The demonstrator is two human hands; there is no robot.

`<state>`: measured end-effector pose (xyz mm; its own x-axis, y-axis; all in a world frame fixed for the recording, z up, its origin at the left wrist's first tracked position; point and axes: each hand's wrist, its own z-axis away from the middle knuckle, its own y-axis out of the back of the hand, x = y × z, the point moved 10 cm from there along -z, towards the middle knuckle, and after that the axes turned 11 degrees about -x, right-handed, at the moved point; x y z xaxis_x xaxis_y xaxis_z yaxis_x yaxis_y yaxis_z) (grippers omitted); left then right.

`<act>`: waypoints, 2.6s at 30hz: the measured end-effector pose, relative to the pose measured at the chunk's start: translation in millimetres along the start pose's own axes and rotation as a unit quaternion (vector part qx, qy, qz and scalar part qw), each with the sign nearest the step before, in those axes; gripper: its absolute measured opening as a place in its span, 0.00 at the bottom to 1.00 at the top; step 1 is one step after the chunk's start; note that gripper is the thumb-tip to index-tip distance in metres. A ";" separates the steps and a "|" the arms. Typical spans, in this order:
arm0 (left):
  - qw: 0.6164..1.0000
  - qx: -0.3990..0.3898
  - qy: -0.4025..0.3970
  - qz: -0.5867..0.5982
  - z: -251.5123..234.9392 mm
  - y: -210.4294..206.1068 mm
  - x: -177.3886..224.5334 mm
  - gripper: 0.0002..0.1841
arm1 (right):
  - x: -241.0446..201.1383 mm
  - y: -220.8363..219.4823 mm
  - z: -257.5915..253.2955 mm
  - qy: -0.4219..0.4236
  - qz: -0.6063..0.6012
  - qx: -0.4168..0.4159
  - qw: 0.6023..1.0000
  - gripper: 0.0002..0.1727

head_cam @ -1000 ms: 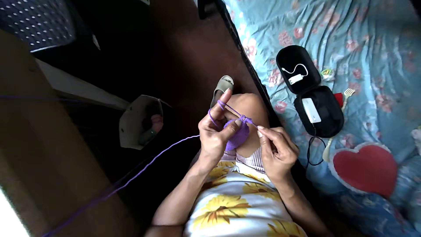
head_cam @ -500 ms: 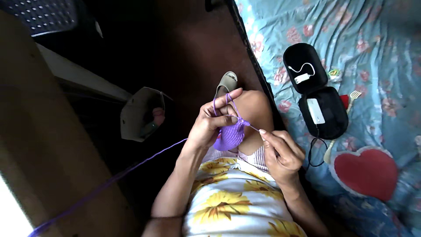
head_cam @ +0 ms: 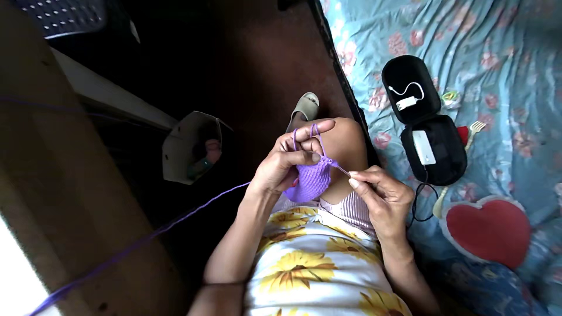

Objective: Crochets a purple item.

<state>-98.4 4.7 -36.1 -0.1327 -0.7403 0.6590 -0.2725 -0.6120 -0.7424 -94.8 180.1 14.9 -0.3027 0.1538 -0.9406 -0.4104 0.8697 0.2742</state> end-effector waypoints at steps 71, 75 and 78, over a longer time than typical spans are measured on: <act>0.979 0.106 0.016 -0.174 9.2 -9.7 11.7 0.40 | -9.8 3.6 3.2 0.042 0.110 0.033 0.993 0.04; 0.971 0.109 -0.026 -0.211 9.7 -15.8 18.9 0.43 | 15.5 3.0 2.3 -0.066 -0.076 0.012 0.995 0.08; 0.960 0.107 -0.060 -0.251 8.3 -22.4 21.5 0.43 | 20.8 -1.9 1.4 -0.098 -0.133 0.014 0.986 0.09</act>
<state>-87.2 0.1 -6.4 0.0781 -0.3565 0.9310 -0.0707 -0.9335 -0.3515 -99.1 182.3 -5.5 -0.0141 0.0028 -0.9999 -0.4277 0.9039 0.0086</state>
